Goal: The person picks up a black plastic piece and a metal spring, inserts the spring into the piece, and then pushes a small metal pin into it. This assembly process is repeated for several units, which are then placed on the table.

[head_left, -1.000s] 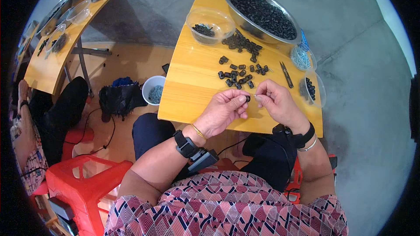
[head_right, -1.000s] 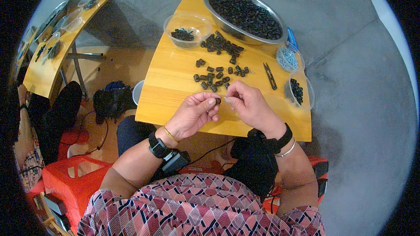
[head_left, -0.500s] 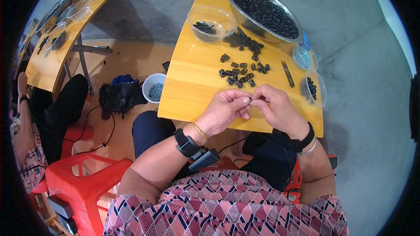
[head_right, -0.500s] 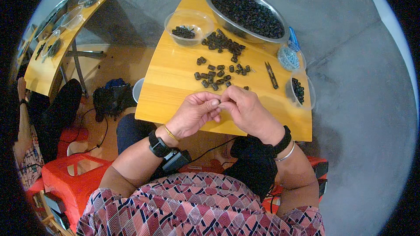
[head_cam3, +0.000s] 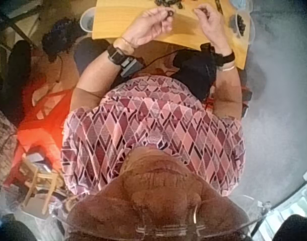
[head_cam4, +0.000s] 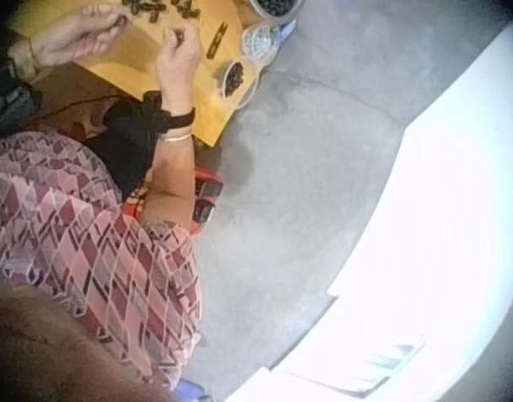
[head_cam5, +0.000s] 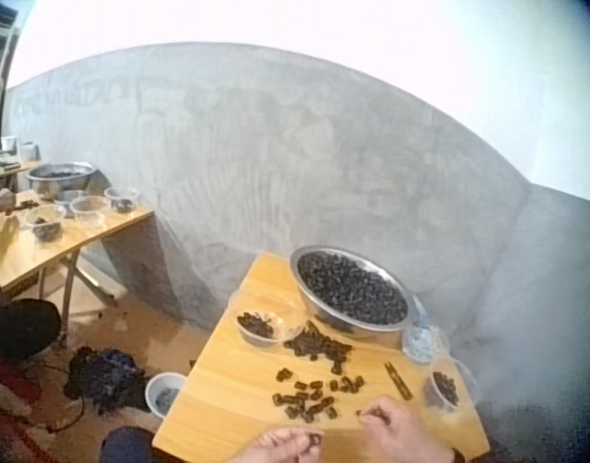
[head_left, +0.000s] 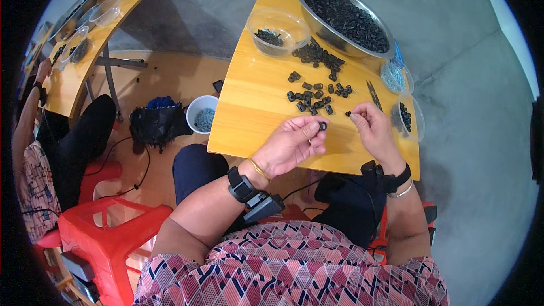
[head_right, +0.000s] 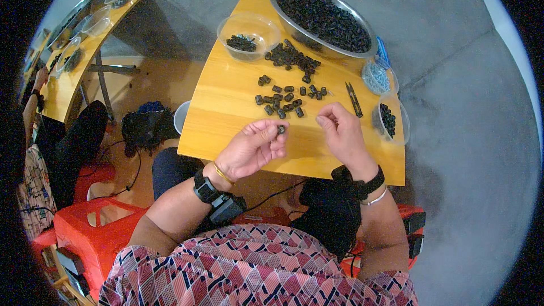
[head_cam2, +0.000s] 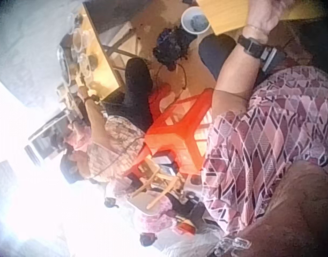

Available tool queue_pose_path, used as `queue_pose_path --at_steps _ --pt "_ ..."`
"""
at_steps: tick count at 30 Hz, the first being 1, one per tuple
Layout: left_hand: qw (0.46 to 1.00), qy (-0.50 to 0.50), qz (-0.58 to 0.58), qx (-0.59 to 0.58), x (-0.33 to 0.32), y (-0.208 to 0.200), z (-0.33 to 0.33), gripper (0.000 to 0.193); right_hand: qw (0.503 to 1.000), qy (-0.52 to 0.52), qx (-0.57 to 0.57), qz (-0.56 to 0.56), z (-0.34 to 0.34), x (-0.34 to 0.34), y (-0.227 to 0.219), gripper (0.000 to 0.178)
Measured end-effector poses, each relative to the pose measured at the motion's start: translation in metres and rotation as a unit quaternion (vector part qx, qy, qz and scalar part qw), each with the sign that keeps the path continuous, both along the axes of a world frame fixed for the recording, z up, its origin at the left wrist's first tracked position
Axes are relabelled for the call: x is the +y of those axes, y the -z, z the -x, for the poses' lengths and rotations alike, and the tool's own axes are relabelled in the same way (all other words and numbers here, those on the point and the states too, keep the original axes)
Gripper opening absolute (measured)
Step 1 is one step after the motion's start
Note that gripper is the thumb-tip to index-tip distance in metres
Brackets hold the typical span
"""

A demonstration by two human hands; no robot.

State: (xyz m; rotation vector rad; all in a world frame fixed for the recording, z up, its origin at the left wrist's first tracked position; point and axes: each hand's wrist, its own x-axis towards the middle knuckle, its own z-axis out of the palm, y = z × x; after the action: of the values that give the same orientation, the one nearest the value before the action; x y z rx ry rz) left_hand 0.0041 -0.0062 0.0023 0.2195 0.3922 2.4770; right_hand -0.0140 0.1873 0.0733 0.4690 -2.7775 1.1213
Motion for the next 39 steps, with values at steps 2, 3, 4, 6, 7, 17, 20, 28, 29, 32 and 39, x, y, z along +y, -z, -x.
queue_pose_path --at_steps 2,3,4,6,7,17,20,28,29,32,39 --pt "0.999 -0.003 0.013 -0.03 0.003 0.001 0.002 0.017 0.999 0.018 0.02 -0.034 0.006 0.012 0.003 0.007" --pt "0.999 -0.004 0.02 -0.028 0.002 0.003 0.002 0.017 0.996 0.034 0.039 -0.067 0.011 0.019 0.005 0.007" --pt "0.999 -0.005 0.028 -0.027 0.003 0.003 0.001 0.017 0.996 0.037 0.04 -0.068 0.015 0.025 0.006 0.007" --pt "0.999 -0.007 0.038 -0.019 0.002 0.001 0.0 0.016 0.994 0.072 -0.007 -0.084 0.023 0.039 0.009 0.009" --pt "0.999 -0.013 0.05 -0.013 0.002 0.0 0.0 0.016 0.994 0.075 -0.006 -0.085 0.026 0.045 0.014 0.009" --pt "0.998 -0.017 0.058 -0.003 0.002 -0.001 0.001 0.016 0.99 -0.035 -0.032 -0.131 0.039 0.036 0.029 0.012" --pt "0.998 -0.023 0.065 0.002 0.003 -0.001 0.0 0.017 0.986 -0.044 -0.022 -0.159 0.04 0.033 0.029 0.011" --pt "0.998 -0.031 0.054 0.012 0.004 0.002 0.001 0.014 0.991 -0.015 -0.125 0.046 0.007 0.001 0.007 0.01" --pt "0.998 -0.031 0.055 0.012 0.004 0.002 0.0 0.014 0.983 -0.032 -0.152 0.097 -0.001 -0.008 0.002 0.009" --pt "0.996 -0.042 0.073 0.012 0.004 0.0 0.0 0.013 0.964 -0.063 -0.208 0.154 -0.01 -0.017 -0.004 0.009" --pt "0.994 -0.054 0.093 0.02 0.007 0.002 0.0 0.013 0.947 -0.067 -0.261 0.176 -0.014 -0.018 -0.002 0.007"
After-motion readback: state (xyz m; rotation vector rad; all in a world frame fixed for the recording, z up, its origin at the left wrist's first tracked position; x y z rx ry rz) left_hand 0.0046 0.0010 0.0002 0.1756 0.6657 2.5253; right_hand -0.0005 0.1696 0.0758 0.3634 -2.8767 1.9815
